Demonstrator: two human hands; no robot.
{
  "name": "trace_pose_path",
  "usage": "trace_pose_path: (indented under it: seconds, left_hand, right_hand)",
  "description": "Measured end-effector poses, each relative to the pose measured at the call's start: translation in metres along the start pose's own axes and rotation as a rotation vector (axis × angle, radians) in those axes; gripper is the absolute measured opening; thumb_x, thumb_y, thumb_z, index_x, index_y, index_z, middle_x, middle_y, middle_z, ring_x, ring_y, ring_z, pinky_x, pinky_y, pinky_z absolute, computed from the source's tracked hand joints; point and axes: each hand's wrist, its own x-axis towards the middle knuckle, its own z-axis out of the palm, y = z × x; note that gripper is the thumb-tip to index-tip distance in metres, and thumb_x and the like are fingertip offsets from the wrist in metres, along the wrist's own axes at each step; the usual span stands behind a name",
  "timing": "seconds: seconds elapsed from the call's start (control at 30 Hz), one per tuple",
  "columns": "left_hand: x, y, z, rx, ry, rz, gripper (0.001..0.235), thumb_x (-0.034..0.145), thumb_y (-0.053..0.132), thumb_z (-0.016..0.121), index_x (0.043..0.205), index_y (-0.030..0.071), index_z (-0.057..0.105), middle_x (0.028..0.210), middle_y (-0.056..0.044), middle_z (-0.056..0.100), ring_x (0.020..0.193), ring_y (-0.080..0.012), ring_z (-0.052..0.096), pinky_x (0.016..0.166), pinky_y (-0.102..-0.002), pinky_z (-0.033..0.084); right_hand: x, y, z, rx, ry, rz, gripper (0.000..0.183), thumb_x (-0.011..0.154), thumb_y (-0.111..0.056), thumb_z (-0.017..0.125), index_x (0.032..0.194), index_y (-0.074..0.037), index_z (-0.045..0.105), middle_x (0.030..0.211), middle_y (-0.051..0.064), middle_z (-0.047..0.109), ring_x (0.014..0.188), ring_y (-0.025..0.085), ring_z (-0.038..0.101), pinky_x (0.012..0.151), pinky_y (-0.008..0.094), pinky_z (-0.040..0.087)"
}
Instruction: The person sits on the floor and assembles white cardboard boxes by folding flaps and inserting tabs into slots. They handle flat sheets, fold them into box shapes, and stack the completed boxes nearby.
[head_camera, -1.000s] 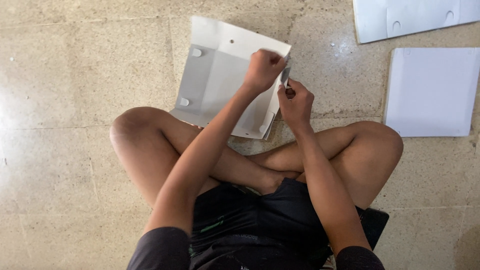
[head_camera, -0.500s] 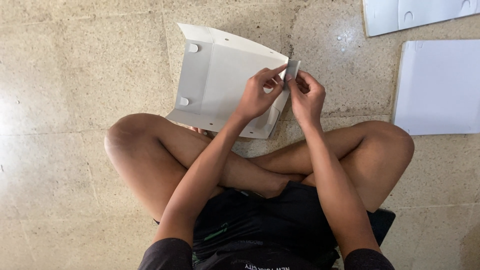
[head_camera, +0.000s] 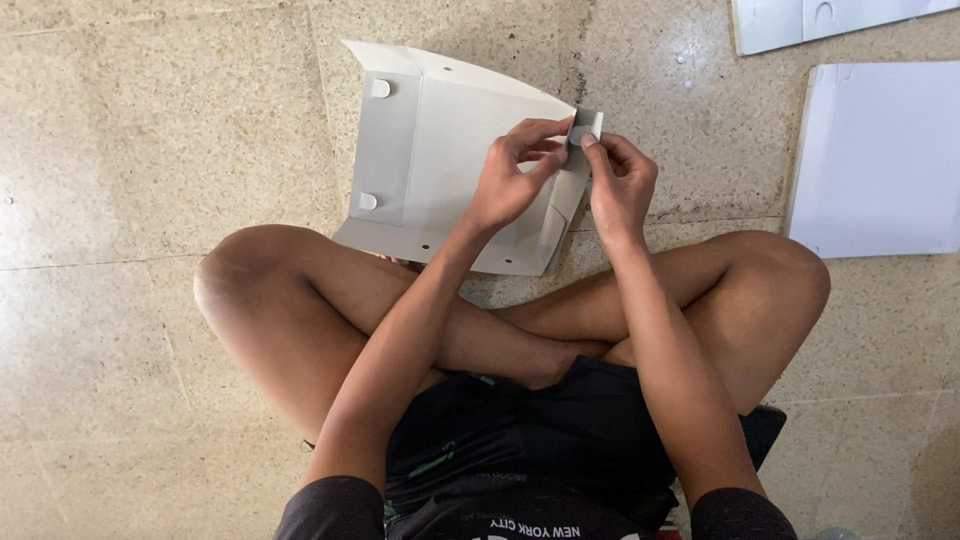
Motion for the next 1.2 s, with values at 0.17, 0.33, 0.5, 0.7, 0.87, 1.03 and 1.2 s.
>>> trace_pose_path:
  seconds: [0.17,0.33,0.5,0.7,0.87,1.03,1.2]
  left_hand:
    - [0.001,-0.004,-0.003,-0.042,0.047,0.058,0.025,0.097,0.017,0.072,0.120,0.008,0.073,0.113,-0.017,0.071,0.104,-0.0355,0.073,0.089,-0.048,0.058]
    - [0.004,-0.025,0.000,-0.099,0.070,0.037,0.024,0.096,0.018,0.075,0.117,0.008,0.074,0.107,-0.014,0.074,0.100,-0.0253,0.073,0.086,-0.039,0.060]
    - [0.005,-0.027,0.007,-0.185,0.064,-0.001,0.032,0.088,0.016,0.083,0.116,0.005,0.074,0.100,-0.013,0.074,0.095,-0.0182,0.071,0.086,-0.033,0.060]
    - [0.008,-0.037,0.009,-0.246,0.077,-0.035,0.036,0.084,0.015,0.088,0.115,0.002,0.074,0.097,-0.014,0.075,0.093,-0.0165,0.072,0.084,-0.027,0.061]
    - [0.010,-0.040,0.007,-0.183,0.112,-0.009,0.038,0.082,0.017,0.090,0.114,0.003,0.074,0.095,-0.016,0.075,0.091,-0.0231,0.075,0.082,-0.031,0.062]
    - [0.007,-0.031,0.009,-0.196,0.125,-0.028,0.038,0.082,0.018,0.090,0.113,0.004,0.075,0.094,-0.015,0.076,0.091,-0.0191,0.074,0.085,-0.030,0.061]
    - [0.005,-0.029,0.009,-0.199,0.105,-0.023,0.039,0.082,0.019,0.090,0.115,0.005,0.074,0.097,-0.015,0.076,0.095,-0.0222,0.075,0.088,-0.033,0.060]
  right_hand:
    - [-0.004,-0.016,0.003,0.058,-0.008,0.018,0.008,0.097,-0.012,0.070,0.096,-0.008,0.077,0.078,-0.001,0.065,0.081,0.005,0.053,0.072,0.024,0.047]
    - [-0.003,-0.009,0.001,0.048,-0.007,0.001,0.007,0.098,-0.010,0.071,0.093,-0.007,0.076,0.076,-0.003,0.060,0.076,0.004,0.050,0.068,0.023,0.046]
    - [-0.005,-0.016,0.000,0.000,-0.007,-0.062,0.003,0.095,-0.007,0.077,0.092,-0.008,0.077,0.070,0.001,0.062,0.072,0.004,0.053,0.064,0.022,0.048]
    - [-0.002,0.010,-0.001,0.012,0.008,-0.080,0.004,0.094,-0.004,0.081,0.094,-0.005,0.077,0.072,0.003,0.066,0.073,0.004,0.057,0.064,0.022,0.051]
    - [-0.003,0.004,0.002,0.063,0.041,-0.073,0.016,0.091,-0.002,0.084,0.100,0.001,0.071,0.079,0.010,0.071,0.074,0.008,0.066,0.067,0.025,0.057]
    - [-0.001,0.013,-0.002,0.018,0.017,-0.059,0.006,0.093,-0.003,0.081,0.093,-0.003,0.076,0.075,0.007,0.069,0.073,0.005,0.060,0.064,0.024,0.053]
    - [-0.003,-0.002,0.001,0.052,0.022,0.004,0.007,0.092,-0.009,0.082,0.089,-0.006,0.077,0.072,0.000,0.064,0.073,0.002,0.051,0.066,0.019,0.047]
